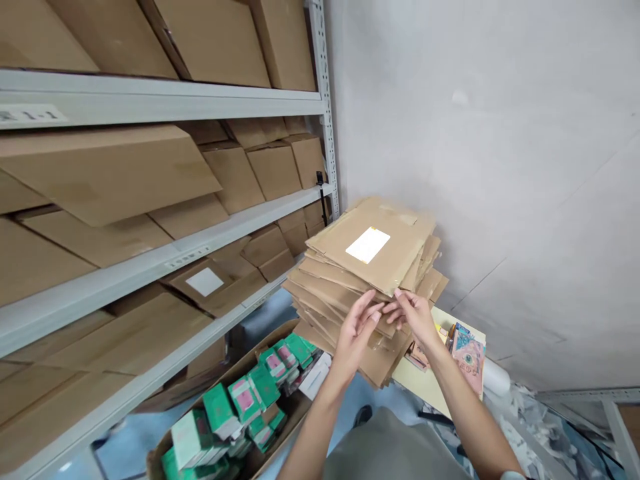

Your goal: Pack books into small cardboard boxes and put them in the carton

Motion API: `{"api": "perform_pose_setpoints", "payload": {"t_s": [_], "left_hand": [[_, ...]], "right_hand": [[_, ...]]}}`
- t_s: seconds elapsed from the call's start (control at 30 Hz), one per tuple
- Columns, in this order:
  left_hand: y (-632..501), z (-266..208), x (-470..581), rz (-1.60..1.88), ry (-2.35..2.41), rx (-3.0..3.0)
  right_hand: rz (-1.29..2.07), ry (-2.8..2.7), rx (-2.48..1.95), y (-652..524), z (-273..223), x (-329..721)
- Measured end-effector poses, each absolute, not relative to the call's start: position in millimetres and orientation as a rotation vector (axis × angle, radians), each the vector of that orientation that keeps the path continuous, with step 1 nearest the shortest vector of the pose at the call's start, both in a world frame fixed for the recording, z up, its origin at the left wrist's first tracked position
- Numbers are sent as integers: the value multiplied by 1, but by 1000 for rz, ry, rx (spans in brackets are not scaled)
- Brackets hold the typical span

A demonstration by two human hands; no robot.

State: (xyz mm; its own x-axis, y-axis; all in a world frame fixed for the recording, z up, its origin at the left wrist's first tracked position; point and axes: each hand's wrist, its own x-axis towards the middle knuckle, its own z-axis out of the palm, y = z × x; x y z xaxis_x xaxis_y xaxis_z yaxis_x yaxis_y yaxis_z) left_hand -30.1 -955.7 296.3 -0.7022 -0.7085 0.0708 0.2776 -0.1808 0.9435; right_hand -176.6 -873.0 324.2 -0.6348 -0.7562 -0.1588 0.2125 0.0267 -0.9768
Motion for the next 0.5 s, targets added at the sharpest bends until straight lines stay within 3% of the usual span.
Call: {"api": "perform_pose_setpoints", "payload": {"t_s": [0.3, 0.5], "left_hand": [[-955, 299, -37, -1998, -1252, 563], [-955, 311, -46, -1940, -1156, 580]], "right_hand": [[-1931, 1632, -541, -878, 332, -159], [-1892, 1654, -588, -847, 335, -144]]}}
